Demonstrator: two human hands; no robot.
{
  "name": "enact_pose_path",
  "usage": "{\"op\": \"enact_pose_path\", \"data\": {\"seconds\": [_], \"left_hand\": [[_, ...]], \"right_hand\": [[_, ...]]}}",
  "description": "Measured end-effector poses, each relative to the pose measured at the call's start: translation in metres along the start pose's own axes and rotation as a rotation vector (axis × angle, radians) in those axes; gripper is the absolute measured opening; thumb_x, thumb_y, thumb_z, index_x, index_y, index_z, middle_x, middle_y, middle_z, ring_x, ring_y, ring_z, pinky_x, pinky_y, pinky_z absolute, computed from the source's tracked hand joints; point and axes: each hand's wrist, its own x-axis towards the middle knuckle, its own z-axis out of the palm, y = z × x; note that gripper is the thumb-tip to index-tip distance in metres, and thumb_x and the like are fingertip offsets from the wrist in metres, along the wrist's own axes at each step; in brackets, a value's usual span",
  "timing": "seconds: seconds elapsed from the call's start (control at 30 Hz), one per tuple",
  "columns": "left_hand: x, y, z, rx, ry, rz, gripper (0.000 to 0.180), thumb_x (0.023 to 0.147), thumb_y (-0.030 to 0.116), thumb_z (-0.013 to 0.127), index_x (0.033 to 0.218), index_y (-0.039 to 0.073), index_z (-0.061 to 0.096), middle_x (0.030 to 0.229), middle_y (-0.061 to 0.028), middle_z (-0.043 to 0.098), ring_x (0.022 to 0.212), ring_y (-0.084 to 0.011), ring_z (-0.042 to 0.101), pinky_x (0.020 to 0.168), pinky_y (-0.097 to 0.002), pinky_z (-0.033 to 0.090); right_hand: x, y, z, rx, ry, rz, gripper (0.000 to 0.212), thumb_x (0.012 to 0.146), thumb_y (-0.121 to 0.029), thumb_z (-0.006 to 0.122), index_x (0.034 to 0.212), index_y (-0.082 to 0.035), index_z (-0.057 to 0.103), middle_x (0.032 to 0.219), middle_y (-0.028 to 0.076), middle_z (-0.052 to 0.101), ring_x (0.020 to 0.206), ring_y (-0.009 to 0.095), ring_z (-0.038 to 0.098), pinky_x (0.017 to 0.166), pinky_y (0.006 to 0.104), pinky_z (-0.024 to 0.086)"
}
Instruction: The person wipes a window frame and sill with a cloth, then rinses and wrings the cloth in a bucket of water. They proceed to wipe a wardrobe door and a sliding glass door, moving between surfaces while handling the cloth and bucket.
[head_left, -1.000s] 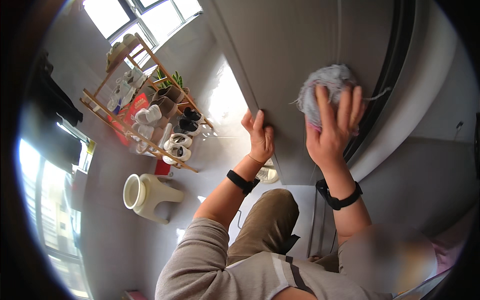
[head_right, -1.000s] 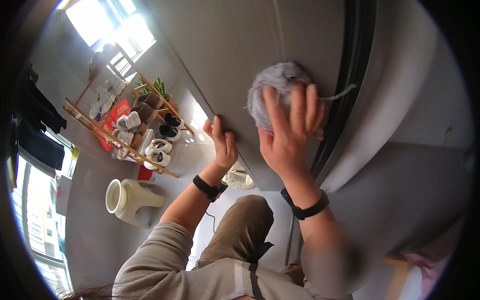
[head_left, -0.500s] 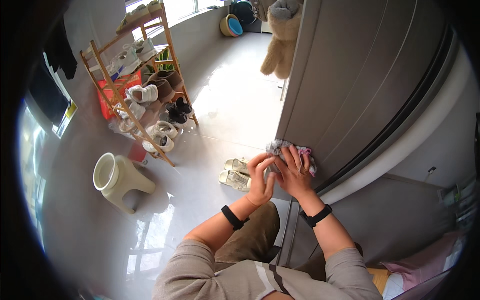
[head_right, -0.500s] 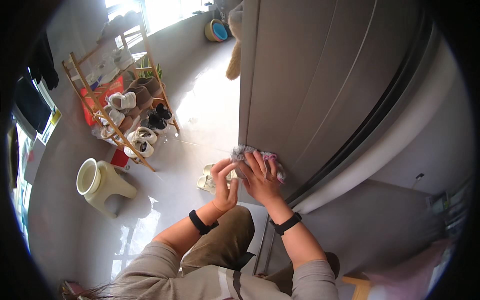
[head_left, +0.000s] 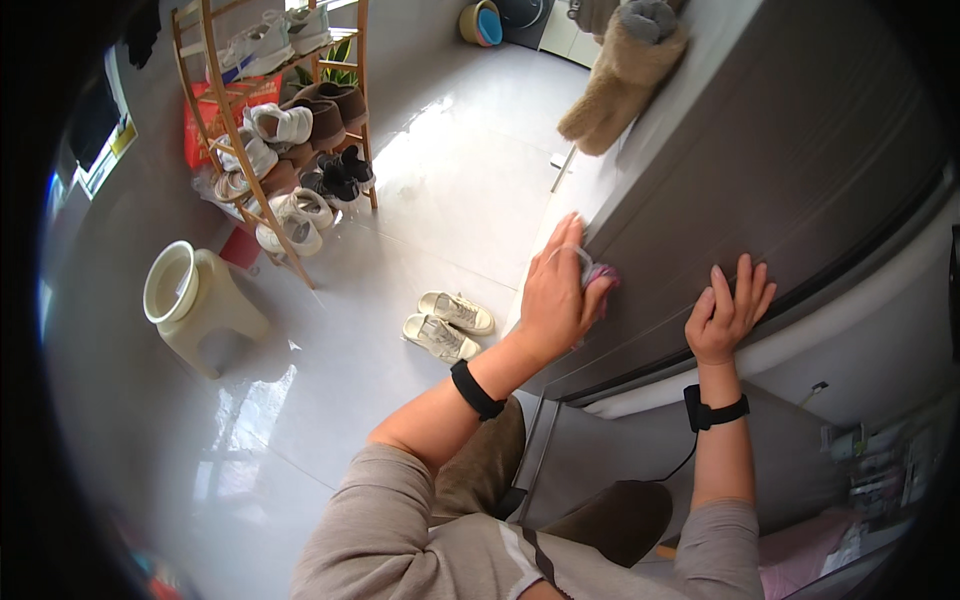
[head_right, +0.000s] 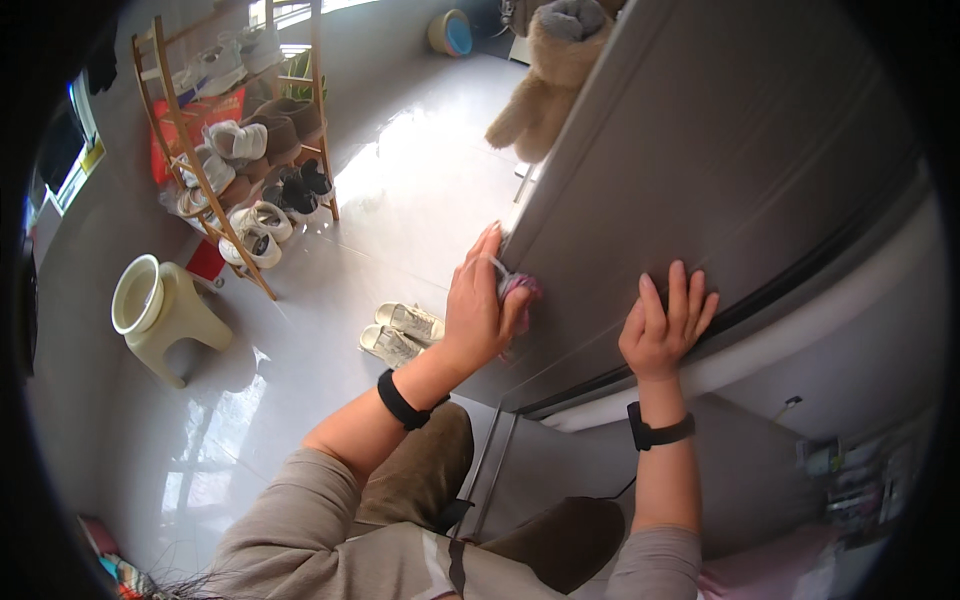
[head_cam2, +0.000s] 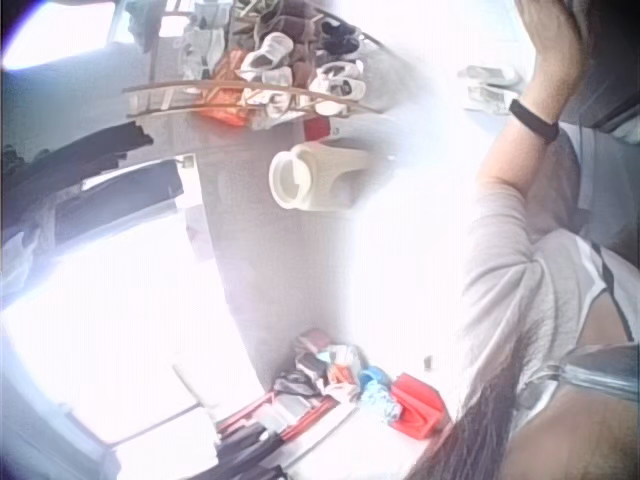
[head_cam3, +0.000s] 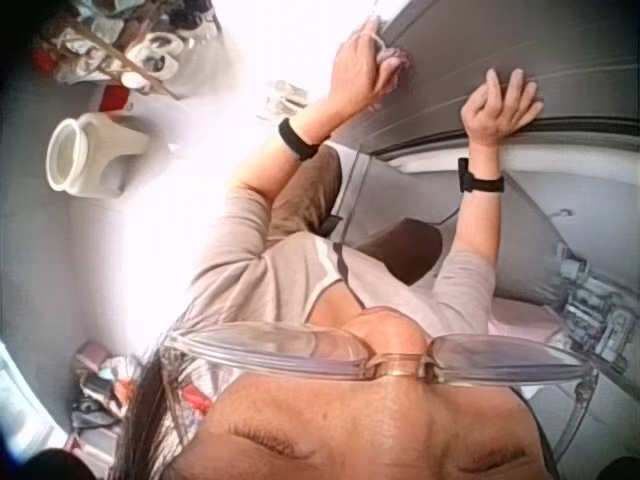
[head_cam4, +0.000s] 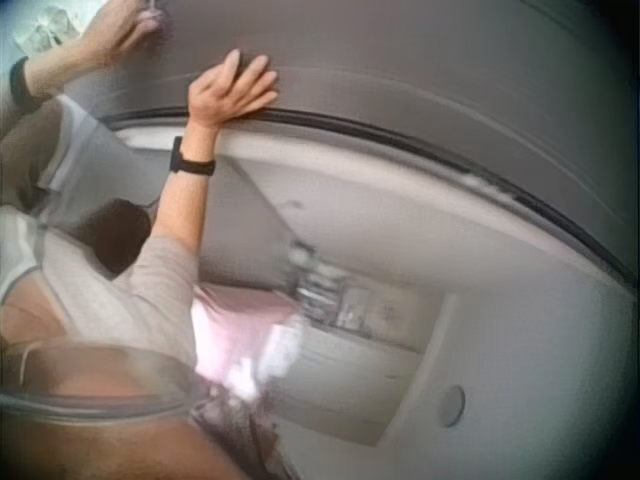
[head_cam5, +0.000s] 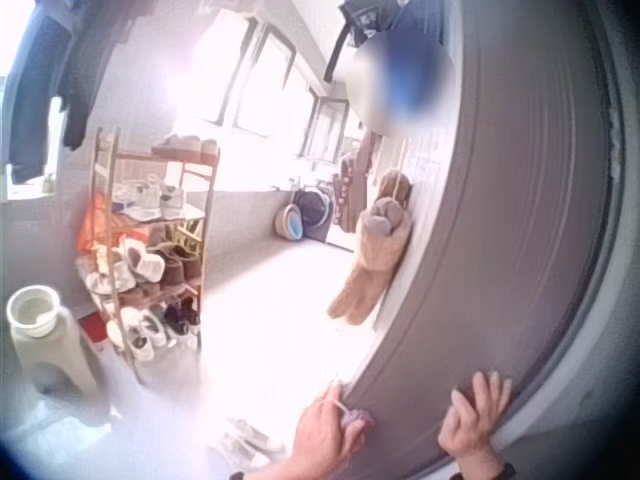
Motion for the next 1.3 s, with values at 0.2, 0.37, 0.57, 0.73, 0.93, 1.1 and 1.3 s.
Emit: {"op": "enact_pose_path", "data": {"seconds": [0.2,0.37,0.57,0.73,0.93,1.1,1.3], "left_hand": [[0.026,-0.006,0.018,-0.185,0.258,0.154,0.068,0.074,0.014,0.078,0.129,-0.009,0.047,0.129,-0.0267,0.054,0.117,-0.0391,0.056,0.095,-0.0392,0.048],[-0.064,-0.080,0.035,-0.292,0.128,0.033,0.080,0.067,0.013,0.083,0.135,-0.001,0.044,0.135,-0.0227,0.051,0.120,-0.0364,0.055,0.098,-0.0375,0.046],[-0.223,-0.181,0.044,-0.151,-0.306,-0.344,0.091,0.068,0.014,0.083,0.142,0.002,0.033,0.144,-0.0189,0.041,0.130,-0.0350,0.044,0.106,-0.0381,0.039],[-0.302,-0.242,0.070,-0.178,-0.361,-0.384,0.094,0.067,0.007,0.081,0.144,0.002,0.027,0.147,-0.0203,0.035,0.133,-0.0371,0.038,0.109,-0.0386,0.036],[-0.370,-0.287,0.088,-0.137,-0.422,-0.569,0.084,0.071,-0.002,0.073,0.141,-0.003,0.027,0.147,-0.0256,0.032,0.134,-0.0386,0.037,0.111,-0.0393,0.034],[-0.402,-0.309,0.095,-0.032,-0.489,-0.651,0.085,0.073,0.002,0.073,0.143,-0.001,0.024,0.143,-0.0251,0.039,0.126,-0.0396,0.045,0.103,-0.0382,0.042],[-0.388,-0.296,0.090,-0.027,-0.585,-0.850,0.077,0.075,-0.002,0.064,0.143,0.003,0.028,0.141,-0.0250,0.041,0.124,-0.0413,0.046,0.100,-0.0409,0.044]], "right_hand": [[-0.020,0.009,0.009,0.017,0.002,0.039,0.030,0.093,-0.015,0.048,0.122,-0.009,0.053,0.139,0.021,0.047,0.137,0.041,0.034,0.114,0.0547,0.014],[-0.016,0.013,0.010,0.016,-0.008,-0.044,0.030,0.097,-0.016,0.044,0.123,-0.003,0.048,0.143,0.026,0.040,0.141,0.040,0.026,0.115,0.0556,0.011],[-0.013,0.015,0.007,-0.041,-0.040,-0.088,0.030,0.098,-0.012,0.044,0.126,-0.001,0.045,0.145,0.027,0.032,0.137,0.043,0.030,0.112,0.0558,0.026],[-0.013,0.030,0.006,-0.028,-0.026,-0.121,0.034,0.099,-0.022,0.048,0.122,0.002,0.040,0.139,0.028,0.036,0.123,0.039,0.046,0.101,0.0502,0.043],[-0.010,0.054,0.014,0.013,0.093,-0.174,0.040,0.094,-0.031,0.058,0.112,0.000,0.039,0.126,0.026,0.042,0.105,0.034,0.052,0.092,0.0463,0.048],[-0.004,0.059,0.009,0.084,0.074,-0.215,0.040,0.094,-0.028,0.059,0.114,-0.001,0.039,0.128,0.024,0.040,0.105,0.033,0.053,0.089,0.0452,0.050],[-0.011,0.044,0.016,0.042,0.082,-0.184,0.039,0.095,-0.028,0.058,0.116,0.001,0.042,0.134,0.024,0.038,0.118,0.035,0.047,0.102,0.0478,0.042]]}}
